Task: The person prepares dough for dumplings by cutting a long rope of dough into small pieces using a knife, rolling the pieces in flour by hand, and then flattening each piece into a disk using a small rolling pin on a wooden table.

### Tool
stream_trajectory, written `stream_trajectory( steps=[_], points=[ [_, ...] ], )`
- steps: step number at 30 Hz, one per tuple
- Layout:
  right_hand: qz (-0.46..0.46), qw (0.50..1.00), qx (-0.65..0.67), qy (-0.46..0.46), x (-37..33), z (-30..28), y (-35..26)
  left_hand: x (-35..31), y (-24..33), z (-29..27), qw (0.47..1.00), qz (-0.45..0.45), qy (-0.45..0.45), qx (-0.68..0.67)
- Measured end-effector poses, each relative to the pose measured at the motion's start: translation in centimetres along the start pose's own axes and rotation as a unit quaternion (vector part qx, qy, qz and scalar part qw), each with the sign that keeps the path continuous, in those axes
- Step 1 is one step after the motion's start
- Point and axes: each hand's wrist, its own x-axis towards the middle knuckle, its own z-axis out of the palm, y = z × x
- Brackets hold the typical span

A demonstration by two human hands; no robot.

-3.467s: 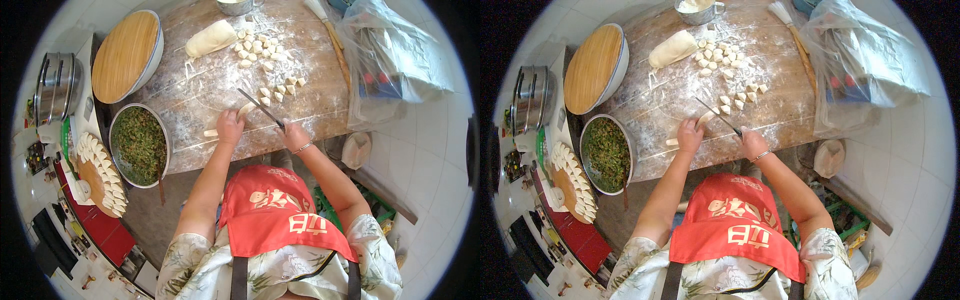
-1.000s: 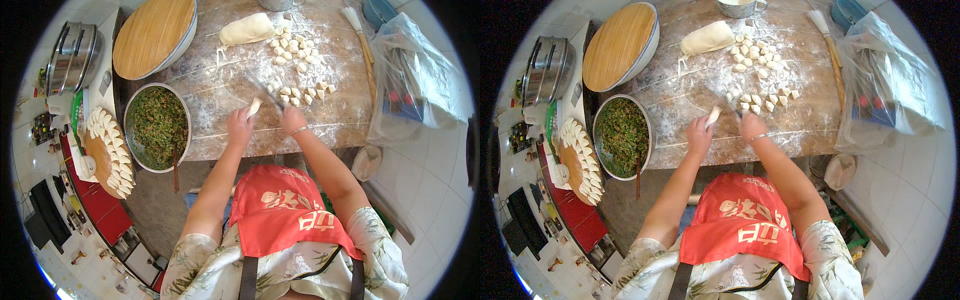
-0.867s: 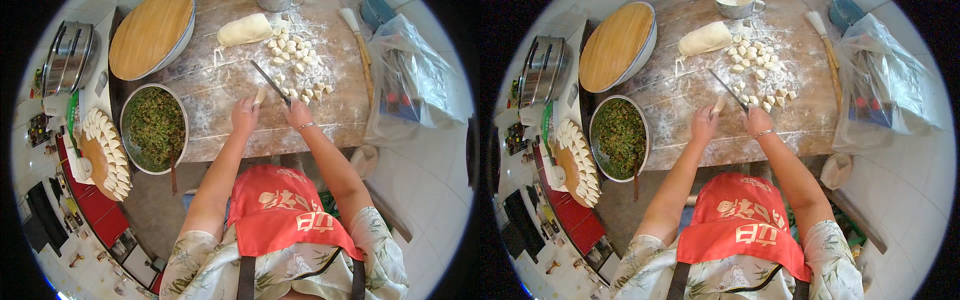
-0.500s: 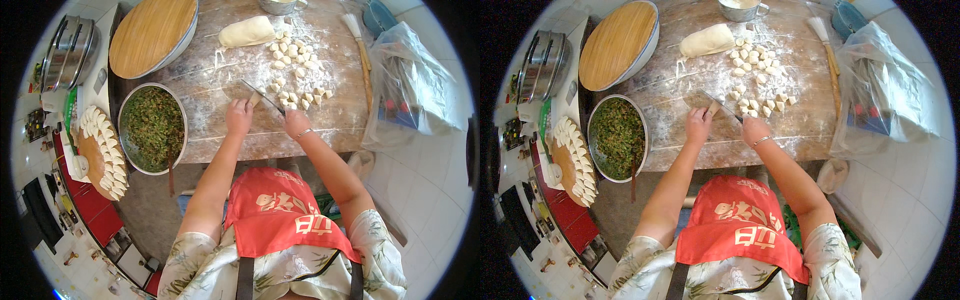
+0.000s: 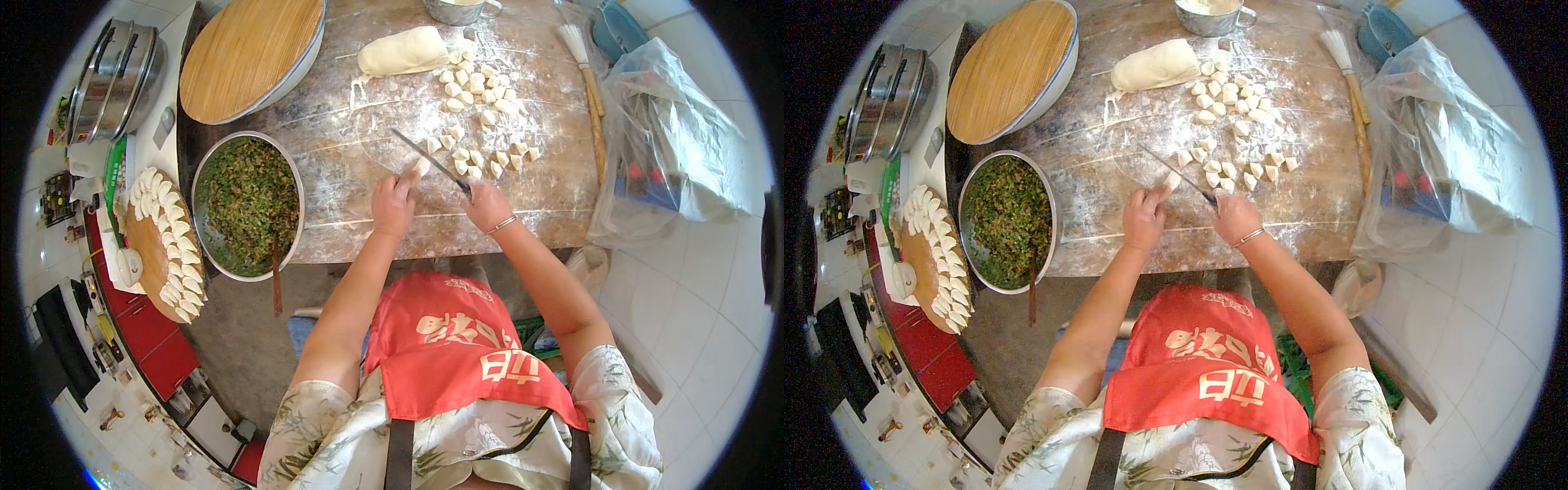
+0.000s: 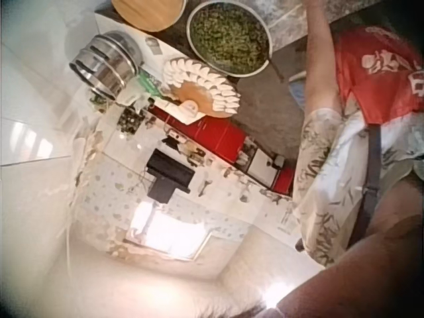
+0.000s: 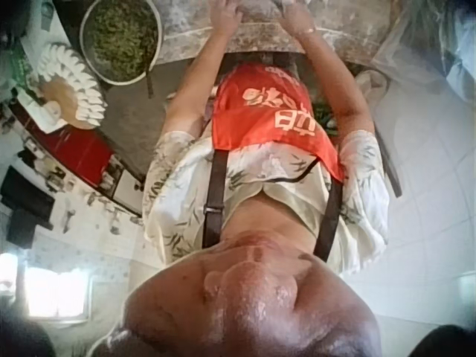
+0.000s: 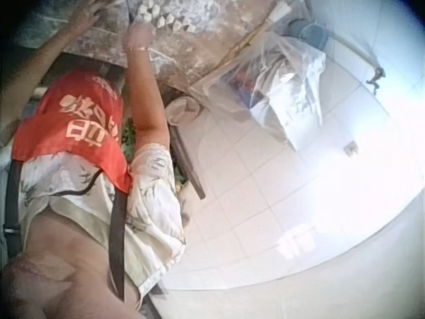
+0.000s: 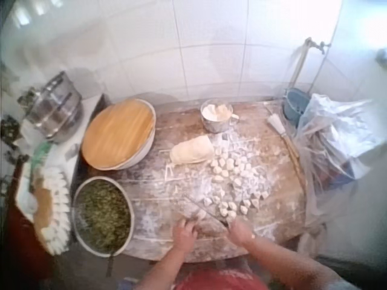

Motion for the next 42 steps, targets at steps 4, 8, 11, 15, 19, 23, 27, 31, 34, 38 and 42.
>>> stream_trajectory(
  steps=[4,8,11,15,19,23,27,31,34,38,42],
  points=[
    [0.003,0.999,-0.022,-0.023,0.1,0.8,0.4,-0.2,0.2,0.2,1.0,0.014,0.02,-0.004],
    [0.042,0.998,-0.014,-0.036,1.6,3.2,-0.6,-0.3,0.3,-0.2,0.998,-0.025,0.041,-0.034],
    [0.036,0.999,0.007,-0.008,2.2,3.8,-1.4,-0.8,-1.2,0.0,0.993,-0.08,0.055,-0.064],
    [0.001,0.999,0.052,0.014,1.4,2.7,-0.8,-0.6,-1.9,-0.8,0.993,-0.091,0.07,-0.031],
    [-0.039,0.999,0.009,-0.032,0.0,1.0,-1.3,-0.4,-2.3,-1.2,0.992,-0.108,0.055,-0.033],
    [-0.031,0.997,-0.017,-0.073,0.1,1.9,-1.5,-0.8,-2.1,-1.6,0.992,-0.111,0.065,-0.019],
    [0.009,0.997,-0.011,-0.07,1.9,4.6,-2.5,-2.0,-3.2,-1.0,0.994,-0.092,0.062,-0.026],
    [-0.007,1.0,0.01,-0.026,2.1,4.8,-2.8,-2.7,-2.4,-1.7,0.996,-0.073,0.04,-0.041],
    [-0.028,0.999,0.029,-0.002,0.8,3.4,-2.3,-3.2,-2.2,-1.6,0.997,-0.043,0.051,-0.031],
    [-0.065,0.996,-0.035,-0.047,-0.9,1.7,-2.2,-3.7,-1.9,-1.5,0.999,-0.026,0.04,-0.024],
    [-0.054,0.997,-0.003,-0.061,-1.7,1.8,-2.4,-3.8,-2.0,-1.3,0.998,-0.029,0.046,-0.029]
  ],
)
